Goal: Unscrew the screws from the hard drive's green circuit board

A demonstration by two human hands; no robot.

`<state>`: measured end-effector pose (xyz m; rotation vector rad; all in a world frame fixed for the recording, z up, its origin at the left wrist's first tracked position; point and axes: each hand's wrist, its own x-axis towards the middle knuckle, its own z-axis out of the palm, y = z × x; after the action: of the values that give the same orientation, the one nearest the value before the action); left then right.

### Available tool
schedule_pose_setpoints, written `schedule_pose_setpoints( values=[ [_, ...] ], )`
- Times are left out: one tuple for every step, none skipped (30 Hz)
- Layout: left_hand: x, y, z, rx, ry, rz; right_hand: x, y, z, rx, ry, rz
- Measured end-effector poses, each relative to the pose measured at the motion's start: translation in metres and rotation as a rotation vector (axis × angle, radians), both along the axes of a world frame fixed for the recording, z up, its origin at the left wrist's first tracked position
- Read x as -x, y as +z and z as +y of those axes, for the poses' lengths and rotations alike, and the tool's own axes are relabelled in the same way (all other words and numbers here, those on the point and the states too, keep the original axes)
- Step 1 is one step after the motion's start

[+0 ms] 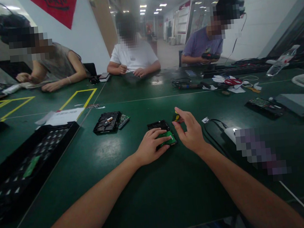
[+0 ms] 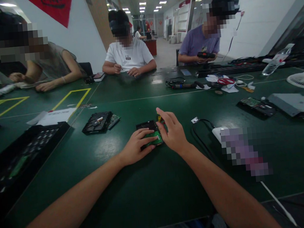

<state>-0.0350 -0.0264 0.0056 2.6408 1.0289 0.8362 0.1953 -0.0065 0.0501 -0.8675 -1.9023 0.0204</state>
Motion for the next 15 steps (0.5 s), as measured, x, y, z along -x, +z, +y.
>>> schedule_pose_setpoints(
  values=[
    [0.0001, 0.0, 0.0001, -0.001, 0.0, 0.002, 0.0, 0.0003, 0.0, -0.003, -0.005, -0.001],
    [0.0002, -0.0001, 0.0002, -0.001, -0.001, 0.004, 0.0001, 0.0006, -0.0001, -0.007, -0.013, 0.0],
    [0.0004, -0.0003, 0.0004, 0.0, -0.002, 0.006, 0.0001, 0.0009, -0.0002, -0.009, -0.021, 0.001],
    [0.0005, -0.0006, 0.0006, 0.001, -0.003, 0.008, 0.0002, 0.0009, -0.0004, -0.008, -0.024, 0.002],
    [0.0006, -0.0009, 0.0008, 0.002, -0.004, 0.009, 0.0003, 0.0008, -0.0006, -0.005, -0.023, 0.003],
    [0.0007, -0.0012, 0.001, 0.002, -0.003, 0.01, 0.0004, 0.0003, -0.0008, -0.001, -0.018, 0.008],
    [0.0007, -0.0015, 0.0012, 0.002, -0.002, 0.011, 0.0006, -0.0003, -0.0011, 0.008, -0.01, 0.014],
    [0.0007, -0.0017, 0.0012, 0.001, -0.001, 0.01, 0.0007, -0.0012, -0.0012, 0.019, 0.001, 0.021],
    [0.0007, -0.0018, 0.0013, 0.001, 0.0, 0.009, 0.0009, -0.0021, -0.0013, 0.033, 0.012, 0.029],
    [0.0006, -0.0019, 0.0012, 0.001, 0.001, 0.006, 0.001, -0.0031, -0.0013, 0.046, 0.02, 0.037],
    [0.0006, -0.0019, 0.0012, 0.001, 0.001, 0.003, 0.001, -0.0038, -0.0012, 0.054, 0.022, 0.044],
    [0.0006, -0.0019, 0.0011, 0.003, 0.001, 0.002, 0.001, -0.0044, -0.001, 0.054, 0.019, 0.047],
    [0.0006, -0.002, 0.0011, 0.005, 0.0, 0.003, 0.001, -0.0047, -0.0007, 0.047, 0.012, 0.047],
    [0.0006, -0.002, 0.0011, 0.006, 0.0, 0.003, 0.0008, -0.0047, -0.0004, 0.034, 0.001, 0.045],
    [0.0006, -0.0021, 0.0011, 0.005, 0.0, 0.004, 0.0007, -0.0046, -0.0001, 0.019, -0.007, 0.041]
  ],
)
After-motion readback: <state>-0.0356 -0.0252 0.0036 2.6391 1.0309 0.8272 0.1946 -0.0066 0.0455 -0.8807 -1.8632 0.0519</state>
